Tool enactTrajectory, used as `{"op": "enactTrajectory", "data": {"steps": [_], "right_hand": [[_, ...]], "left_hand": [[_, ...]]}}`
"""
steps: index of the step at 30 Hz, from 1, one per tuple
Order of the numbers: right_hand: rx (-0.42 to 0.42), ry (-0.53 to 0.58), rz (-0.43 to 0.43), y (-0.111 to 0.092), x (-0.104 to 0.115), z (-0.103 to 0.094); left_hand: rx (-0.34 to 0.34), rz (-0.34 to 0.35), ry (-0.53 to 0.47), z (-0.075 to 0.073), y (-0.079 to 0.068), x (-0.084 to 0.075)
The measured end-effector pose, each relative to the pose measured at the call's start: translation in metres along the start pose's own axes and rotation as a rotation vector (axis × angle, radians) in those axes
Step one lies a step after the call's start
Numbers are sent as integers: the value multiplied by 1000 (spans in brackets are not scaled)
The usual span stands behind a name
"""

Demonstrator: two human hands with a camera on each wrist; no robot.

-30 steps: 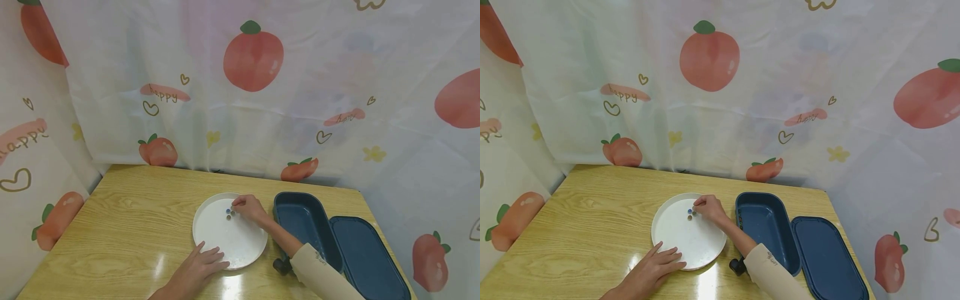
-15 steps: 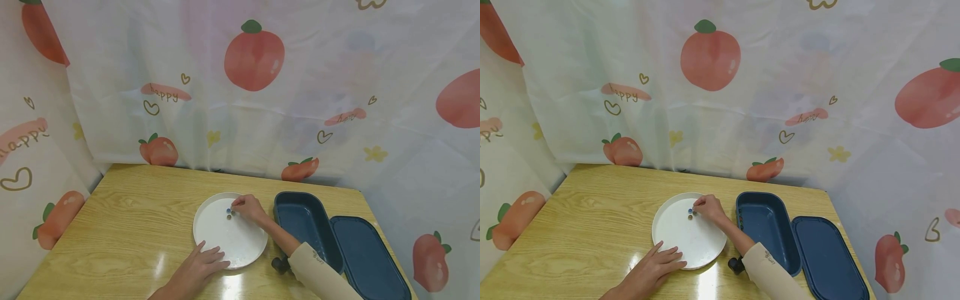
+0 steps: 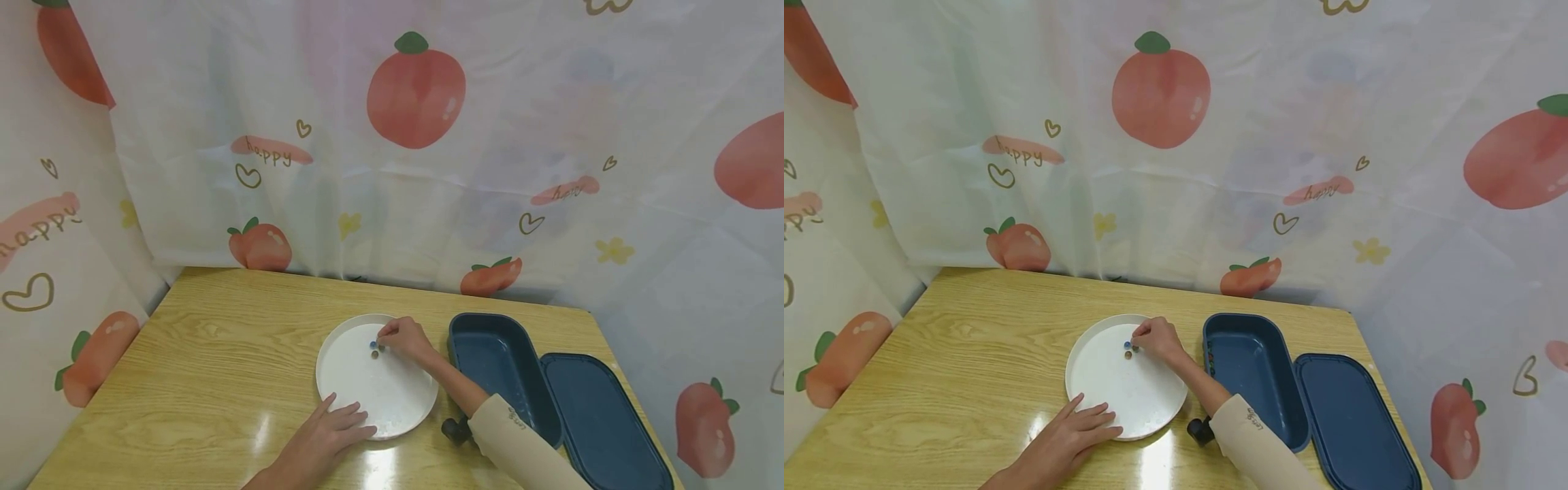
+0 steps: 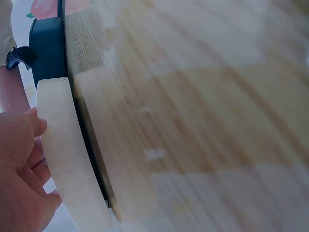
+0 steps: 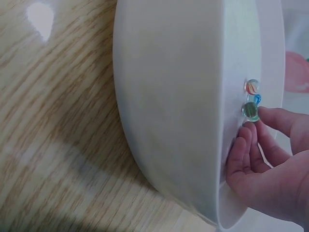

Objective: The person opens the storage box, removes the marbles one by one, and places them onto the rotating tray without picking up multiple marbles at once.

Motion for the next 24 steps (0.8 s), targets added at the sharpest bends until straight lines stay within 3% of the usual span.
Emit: {"op": "enactTrajectory", "data": {"steps": [24], "right_hand": [[16,-4,8,1,-2,-2]], "left_hand": [[-4,11,24,-1,1,-2]]}}
Point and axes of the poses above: each hand's wrist, its own y-axis towards the middle knuckle, its own z-axis out of the palm, x = y × z, the point moved 6 cm from there along y, towards the middle knuckle, and after that the axes turned 10 degrees about -x, right-handed, at the moved point
